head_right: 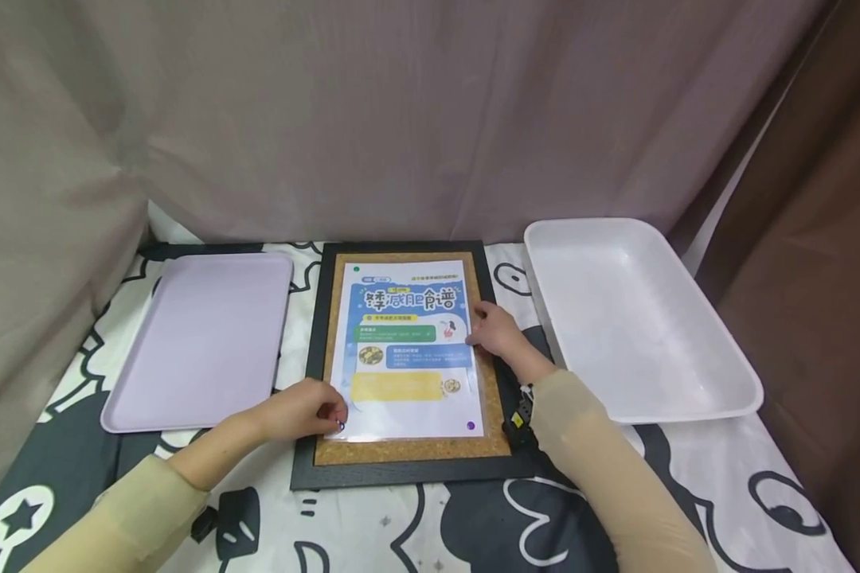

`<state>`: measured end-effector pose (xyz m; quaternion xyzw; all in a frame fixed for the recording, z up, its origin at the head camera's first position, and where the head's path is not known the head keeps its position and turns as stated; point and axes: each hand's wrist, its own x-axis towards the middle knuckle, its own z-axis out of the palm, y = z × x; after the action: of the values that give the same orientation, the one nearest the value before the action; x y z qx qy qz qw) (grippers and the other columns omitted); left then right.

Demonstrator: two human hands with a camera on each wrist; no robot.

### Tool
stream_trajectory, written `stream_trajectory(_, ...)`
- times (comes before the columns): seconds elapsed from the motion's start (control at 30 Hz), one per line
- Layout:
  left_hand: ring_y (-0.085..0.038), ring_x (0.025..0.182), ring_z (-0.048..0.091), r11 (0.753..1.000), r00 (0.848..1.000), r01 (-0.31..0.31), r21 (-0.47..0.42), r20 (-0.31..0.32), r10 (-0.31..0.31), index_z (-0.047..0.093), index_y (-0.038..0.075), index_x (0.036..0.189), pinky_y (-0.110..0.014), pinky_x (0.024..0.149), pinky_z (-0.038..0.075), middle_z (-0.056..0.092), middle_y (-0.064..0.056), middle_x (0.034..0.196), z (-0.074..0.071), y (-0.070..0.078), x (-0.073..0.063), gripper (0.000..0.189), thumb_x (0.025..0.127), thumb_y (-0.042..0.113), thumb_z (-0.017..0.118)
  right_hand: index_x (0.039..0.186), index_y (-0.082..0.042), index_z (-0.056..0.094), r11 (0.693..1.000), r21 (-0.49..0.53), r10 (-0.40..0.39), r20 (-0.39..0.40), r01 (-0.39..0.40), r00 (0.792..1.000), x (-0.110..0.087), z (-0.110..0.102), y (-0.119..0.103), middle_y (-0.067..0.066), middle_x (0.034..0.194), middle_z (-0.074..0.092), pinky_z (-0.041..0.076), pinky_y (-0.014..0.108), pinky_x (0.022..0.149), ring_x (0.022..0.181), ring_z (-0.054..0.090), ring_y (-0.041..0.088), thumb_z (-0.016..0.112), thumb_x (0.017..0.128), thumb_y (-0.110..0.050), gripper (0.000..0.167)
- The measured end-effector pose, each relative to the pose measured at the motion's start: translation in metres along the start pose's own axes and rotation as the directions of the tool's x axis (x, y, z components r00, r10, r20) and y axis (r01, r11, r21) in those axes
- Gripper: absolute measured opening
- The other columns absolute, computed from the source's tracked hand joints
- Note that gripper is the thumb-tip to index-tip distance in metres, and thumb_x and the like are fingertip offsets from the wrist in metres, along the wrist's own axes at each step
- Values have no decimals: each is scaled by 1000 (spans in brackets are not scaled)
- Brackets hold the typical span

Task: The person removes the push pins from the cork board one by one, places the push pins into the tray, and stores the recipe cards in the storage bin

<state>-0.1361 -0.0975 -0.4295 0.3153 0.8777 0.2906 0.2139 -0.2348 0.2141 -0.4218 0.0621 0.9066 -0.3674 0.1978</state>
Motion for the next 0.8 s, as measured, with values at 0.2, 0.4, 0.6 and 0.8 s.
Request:
stream_trajectory(0.2,-7,60,45,998,998,53,19,43,-53,63,12,72,-20,57,39,52,6,62,-2,6,5,13,83,8,68,143,4,27,998,-62,0,-26,-2,1000,0,3,-2,11,89,51,48,21,61,75,55,18,63,83,-1,70)
stream_trajectory(0.4,-11,57,47,985,984,154,79,75,-160,61,11,63,-23,55,39,52,4,59,-8,19,15,19,80,5,69,143,4,27,998,-69,-2,-36,-1,999,1,2,-5,11,90,50,49,21,60,76,55,18,64,83,1,71)
stream_trajectory(0.6,-12,56,46,975,969,203,86,126,-213,62,8,63,-22,53,37,54,2,60,-15,29,18,17,78,3,70,144,3,26,998,-55,16,-32,-17,999,1,3,-6,10,89,50,49,20,60,74,54,17,64,83,0,72)
stream_trajectory(0.8,-10,55,44,977,967,211,10,143,-210,64,7,63,-20,52,35,54,3,58,-14,25,17,17,79,4,69,144,3,26,999,-46,24,-30,-26,999,2,3,-4,9,88,50,49,20,60,74,53,16,64,83,1,72)
